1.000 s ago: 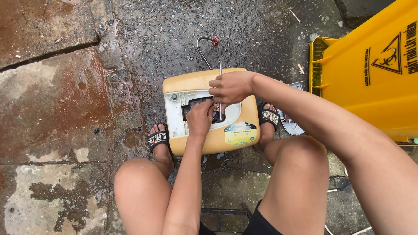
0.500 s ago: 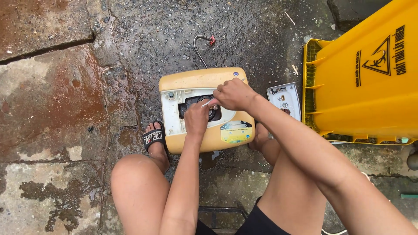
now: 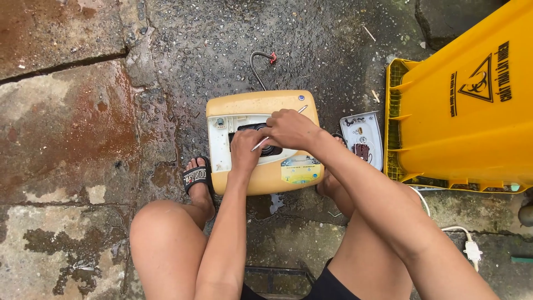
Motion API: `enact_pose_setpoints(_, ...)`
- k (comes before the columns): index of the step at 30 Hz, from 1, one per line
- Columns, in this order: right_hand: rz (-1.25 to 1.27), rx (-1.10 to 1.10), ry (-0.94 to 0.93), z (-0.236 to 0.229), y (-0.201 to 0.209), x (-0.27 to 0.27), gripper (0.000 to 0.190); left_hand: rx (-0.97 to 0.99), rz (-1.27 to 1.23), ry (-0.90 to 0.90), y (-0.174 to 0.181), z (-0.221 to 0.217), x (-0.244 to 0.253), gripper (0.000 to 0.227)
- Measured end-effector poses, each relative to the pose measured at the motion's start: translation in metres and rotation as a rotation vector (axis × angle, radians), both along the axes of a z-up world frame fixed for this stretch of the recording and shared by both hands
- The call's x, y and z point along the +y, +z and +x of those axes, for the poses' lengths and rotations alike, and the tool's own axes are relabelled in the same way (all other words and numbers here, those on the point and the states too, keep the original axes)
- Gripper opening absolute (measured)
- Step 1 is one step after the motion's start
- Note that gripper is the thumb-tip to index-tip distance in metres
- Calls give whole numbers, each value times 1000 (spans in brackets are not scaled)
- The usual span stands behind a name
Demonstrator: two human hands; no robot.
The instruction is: Disassembling a water heater and connecting electrical wires using a screwdriver and wrench.
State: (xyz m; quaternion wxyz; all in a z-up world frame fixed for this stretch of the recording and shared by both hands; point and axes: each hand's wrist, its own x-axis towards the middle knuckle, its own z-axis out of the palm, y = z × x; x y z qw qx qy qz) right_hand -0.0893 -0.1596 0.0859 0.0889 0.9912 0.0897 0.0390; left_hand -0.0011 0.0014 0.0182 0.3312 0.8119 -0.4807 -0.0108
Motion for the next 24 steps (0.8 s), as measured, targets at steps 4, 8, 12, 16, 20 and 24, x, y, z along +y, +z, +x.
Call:
enact_pose_setpoints(4,26,-70,95,-8,18,-8,36,-16,-47,-20,9,-2,-1,9)
enact_pose_setpoints(8,135,-207,166,-9,33,-28,37,-27,-69,-32,23,2,-6,10)
enact_pose_setpoints(12,119,-319,223,-4,39,-39,39,20,-1,-35,9,12,-7,10)
enact_pose_setpoints(16,62,-289,251,1,21,-48,41,45,19,-13,2,7,-8,4)
enact_pose_setpoints(20,-2,-231,331,6,17,-50,42,52,21,44,-7,3,-4,5)
enact_pose_setpoints(24,-36,-194,379,11,23,-52,40,85,-24,89,-6,0,-8,9)
